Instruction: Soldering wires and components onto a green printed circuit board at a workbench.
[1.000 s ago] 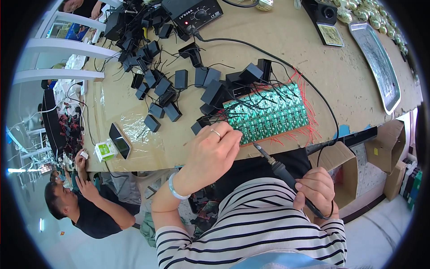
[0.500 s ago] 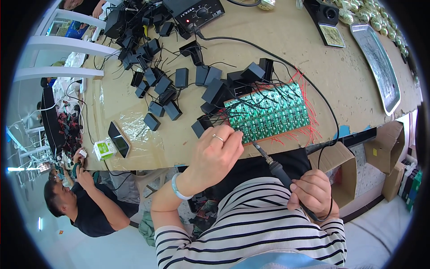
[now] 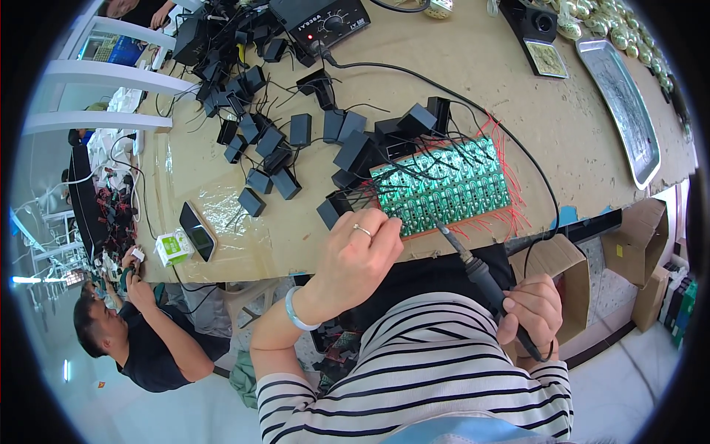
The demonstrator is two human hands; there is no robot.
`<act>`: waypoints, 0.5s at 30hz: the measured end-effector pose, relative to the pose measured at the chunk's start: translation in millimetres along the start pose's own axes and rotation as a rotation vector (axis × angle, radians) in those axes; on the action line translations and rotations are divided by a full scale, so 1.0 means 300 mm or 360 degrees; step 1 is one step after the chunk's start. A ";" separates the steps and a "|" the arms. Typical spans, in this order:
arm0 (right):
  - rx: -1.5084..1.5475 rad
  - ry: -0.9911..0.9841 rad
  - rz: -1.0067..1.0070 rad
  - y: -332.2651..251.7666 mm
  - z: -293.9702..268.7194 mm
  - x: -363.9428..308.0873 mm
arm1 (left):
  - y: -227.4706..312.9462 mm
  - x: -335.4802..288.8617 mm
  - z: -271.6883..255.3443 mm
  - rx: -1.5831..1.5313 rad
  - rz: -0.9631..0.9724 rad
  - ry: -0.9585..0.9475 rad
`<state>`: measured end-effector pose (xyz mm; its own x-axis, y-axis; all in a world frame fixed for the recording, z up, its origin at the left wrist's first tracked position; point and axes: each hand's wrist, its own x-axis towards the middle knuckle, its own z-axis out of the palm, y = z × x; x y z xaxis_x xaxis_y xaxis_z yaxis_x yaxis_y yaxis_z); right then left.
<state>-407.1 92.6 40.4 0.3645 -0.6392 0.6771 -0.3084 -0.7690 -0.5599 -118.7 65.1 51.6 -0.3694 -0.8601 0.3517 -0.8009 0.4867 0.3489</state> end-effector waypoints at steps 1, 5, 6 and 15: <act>0.0001 0.0000 -0.0002 -0.001 -0.001 0.001 | 0.001 0.001 0.000 -0.0001 0.0002 0.0000; 0.0017 -0.0010 -0.0001 0.001 0.001 -0.002 | 0.000 -0.003 0.005 0.0010 0.0000 -0.0004; 0.0011 -0.0010 0.0000 0.001 0.001 0.000 | -0.001 -0.002 0.007 0.0004 0.0000 -0.0009; 0.0019 -0.0022 0.0009 0.002 0.003 0.000 | -0.004 0.004 -0.007 0.0074 0.0016 -0.0010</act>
<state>-406.6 92.1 39.6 0.3751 -0.6437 0.6670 -0.3002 -0.7652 -0.5696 -117.2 63.8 53.3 -0.3804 -0.8563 0.3495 -0.8181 0.4877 0.3046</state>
